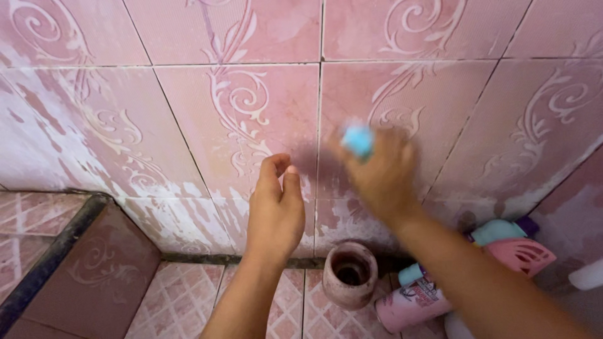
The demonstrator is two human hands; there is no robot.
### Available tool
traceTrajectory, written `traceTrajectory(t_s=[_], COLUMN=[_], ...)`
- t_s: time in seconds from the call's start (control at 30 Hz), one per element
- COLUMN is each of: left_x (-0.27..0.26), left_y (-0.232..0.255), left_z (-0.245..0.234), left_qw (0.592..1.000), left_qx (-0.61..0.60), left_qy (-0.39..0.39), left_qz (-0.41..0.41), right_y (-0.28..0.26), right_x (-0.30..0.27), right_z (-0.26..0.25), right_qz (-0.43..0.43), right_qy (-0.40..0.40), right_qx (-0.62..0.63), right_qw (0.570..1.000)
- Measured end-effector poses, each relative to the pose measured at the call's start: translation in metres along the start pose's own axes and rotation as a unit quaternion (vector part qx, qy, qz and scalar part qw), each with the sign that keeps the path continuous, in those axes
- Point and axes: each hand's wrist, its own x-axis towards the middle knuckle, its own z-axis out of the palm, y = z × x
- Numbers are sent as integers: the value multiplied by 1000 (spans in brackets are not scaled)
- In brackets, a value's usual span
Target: The person scrubs pink patterned wall tiles and floor tiles using a blue brush and soapy water from a green scoop. They then scrub the rim and interior of a red bucket with the same brush.
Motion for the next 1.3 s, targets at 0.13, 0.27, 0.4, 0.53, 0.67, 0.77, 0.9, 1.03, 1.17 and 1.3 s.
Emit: traceTrajectory(t_s=[0.13,0.27,0.4,0.53,0.67,0.77,0.9,1.03,1.17,1.3], left_x=[-3,-6,-5,-5,1,8,7,-9,-34,-59], left_y=[-3,-8,-17,-21,-22,-26,-35,-36,-45,-66], left_z=[-2,-23,-63,-111,-179,-247,-355,-432,-487,-532], left_qw=[1000,999,999,998,996,989,949,914,832,711], left_qx=[-17,-2,14,42,69,119,232,294,442,566], left_qy=[2,4,14,30,50,83,204,281,318,275], left_qz=[-21,-37,-44,-47,-15,-38,57,-19,-105,-314], right_y=[-31,-58,-73,-107,-152,-193,-261,-353,-436,-493], right_x=[-61,-55,-1,31,72,102,143,189,232,249], right_z=[0,11,14,-10,-32,-46,-61,-86,-117,-142], right_qz=[-186,46,396,422,408,396,374,320,253,216], right_qy=[-145,-150,-310,-343,-363,-382,-438,-489,-515,-531], right_qx=[88,406,728,788,814,810,799,790,786,769], right_qw=[968,900,466,290,195,201,172,187,232,282])
